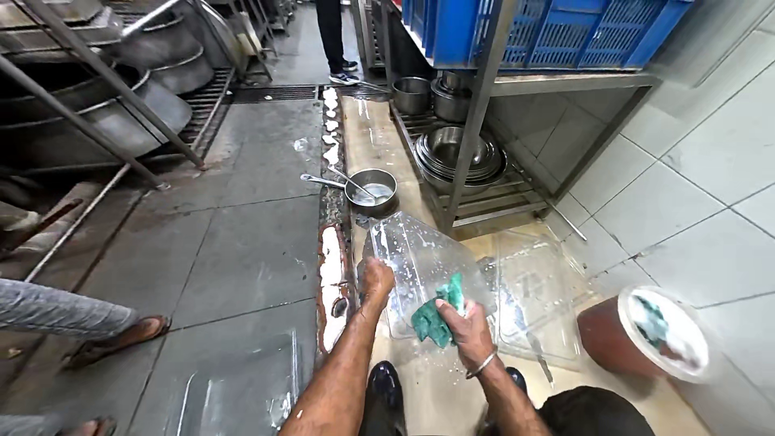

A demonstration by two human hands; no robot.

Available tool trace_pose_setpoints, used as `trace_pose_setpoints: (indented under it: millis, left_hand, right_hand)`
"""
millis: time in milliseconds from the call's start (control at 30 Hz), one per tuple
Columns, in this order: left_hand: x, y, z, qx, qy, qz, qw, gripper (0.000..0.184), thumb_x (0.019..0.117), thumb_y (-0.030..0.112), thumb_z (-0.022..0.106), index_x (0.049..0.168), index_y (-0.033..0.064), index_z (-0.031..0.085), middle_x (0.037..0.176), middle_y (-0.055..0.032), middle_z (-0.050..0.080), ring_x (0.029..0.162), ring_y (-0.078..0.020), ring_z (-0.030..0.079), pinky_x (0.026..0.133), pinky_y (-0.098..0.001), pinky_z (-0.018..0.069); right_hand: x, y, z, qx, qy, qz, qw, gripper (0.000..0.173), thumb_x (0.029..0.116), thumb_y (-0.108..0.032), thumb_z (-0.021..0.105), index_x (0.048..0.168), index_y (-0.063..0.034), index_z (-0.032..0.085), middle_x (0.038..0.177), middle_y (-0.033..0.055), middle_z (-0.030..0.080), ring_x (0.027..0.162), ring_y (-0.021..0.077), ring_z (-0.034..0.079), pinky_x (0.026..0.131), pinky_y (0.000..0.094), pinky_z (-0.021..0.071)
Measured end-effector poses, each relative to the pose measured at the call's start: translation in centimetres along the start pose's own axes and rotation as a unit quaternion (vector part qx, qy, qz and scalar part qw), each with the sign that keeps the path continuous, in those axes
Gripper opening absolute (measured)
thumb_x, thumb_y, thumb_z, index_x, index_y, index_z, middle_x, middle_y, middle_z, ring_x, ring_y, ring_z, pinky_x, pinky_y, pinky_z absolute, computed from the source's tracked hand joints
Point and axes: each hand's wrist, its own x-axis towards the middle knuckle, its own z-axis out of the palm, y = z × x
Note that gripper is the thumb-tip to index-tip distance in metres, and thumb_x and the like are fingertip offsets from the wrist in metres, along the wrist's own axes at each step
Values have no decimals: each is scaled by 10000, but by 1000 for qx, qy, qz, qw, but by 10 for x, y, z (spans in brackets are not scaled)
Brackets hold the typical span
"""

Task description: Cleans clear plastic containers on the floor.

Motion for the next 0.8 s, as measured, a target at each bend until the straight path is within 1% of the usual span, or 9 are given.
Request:
trace_pose_setpoints:
  millis: [100,200,233,300,367,433,600,667,800]
  left_hand:
    - [0,-4,1,-3,-7,10,1000,343,1099,175,423,1318,-68,526,1174,-300,640,1053,-416,659,905,-575,536]
    - [-5,-2,-2,-10,-12,34,999,352,1110,179,405,1334,-68,515,1163,-312,628,1015,-429,651,869,-590,535]
    - [-5,-3,-3,-4,-11,34,999,361,1113,182,398,1347,-72,504,1179,-319,620,1033,-437,646,882,-594,529]
    - [-1,-4,-6,14,-10,29,999,390,1114,182,381,1391,-73,484,1228,-329,616,1098,-454,636,938,-611,515]
    - [6,-10,-7,7,-1,27,1000,373,1111,171,375,1360,-68,518,1197,-316,623,1067,-439,633,909,-609,512]
    - [10,-15,-9,7,0,31,1000,361,1112,172,376,1318,-65,553,1174,-305,631,1060,-423,637,909,-605,513]
    - [18,-24,-7,51,23,49,997,366,1126,201,364,1243,-62,591,1043,-272,646,925,-379,649,829,-568,530]
    - [22,-33,-8,58,38,45,997,349,1117,188,382,1211,-53,615,1027,-261,651,930,-368,647,841,-570,520]
    - [34,-42,-8,48,50,40,997,354,1125,213,370,1211,-31,612,944,-215,629,796,-304,619,734,-508,528]
  right_hand:
    - [20,5,-9,-238,91,-156,954,278,868,-254,713,999,-8,712,828,90,719,755,191,710,733,409,596]
    - [41,34,4,-304,23,-205,930,491,918,-164,642,1380,0,616,1350,190,653,1204,303,667,1043,477,543]
    - [44,46,12,-297,-24,-207,932,525,934,-208,598,1426,-23,592,1476,188,570,1351,317,569,1142,486,462]
    - [50,55,26,-289,-103,-203,930,643,977,-526,538,1472,-119,577,1590,136,461,1496,313,393,1228,543,316]
    - [57,53,39,-288,-149,-224,919,744,986,-704,394,1489,-185,570,1625,100,422,1542,309,311,1240,605,252]
    - [77,52,48,-286,-183,-256,905,719,1027,-670,316,1483,-179,576,1628,64,429,1563,302,273,1251,623,203]
    - [183,78,49,-292,-151,-236,914,609,1074,-490,411,1546,-113,481,1663,61,372,1566,287,272,1255,635,166]
    - [228,112,20,-314,-104,-145,933,588,1086,-446,436,1560,-98,451,1661,104,366,1557,321,288,1241,668,165]
    - [255,207,-74,-352,25,64,934,619,1087,-490,413,1524,-58,483,1578,213,453,1466,398,424,1194,615,335]
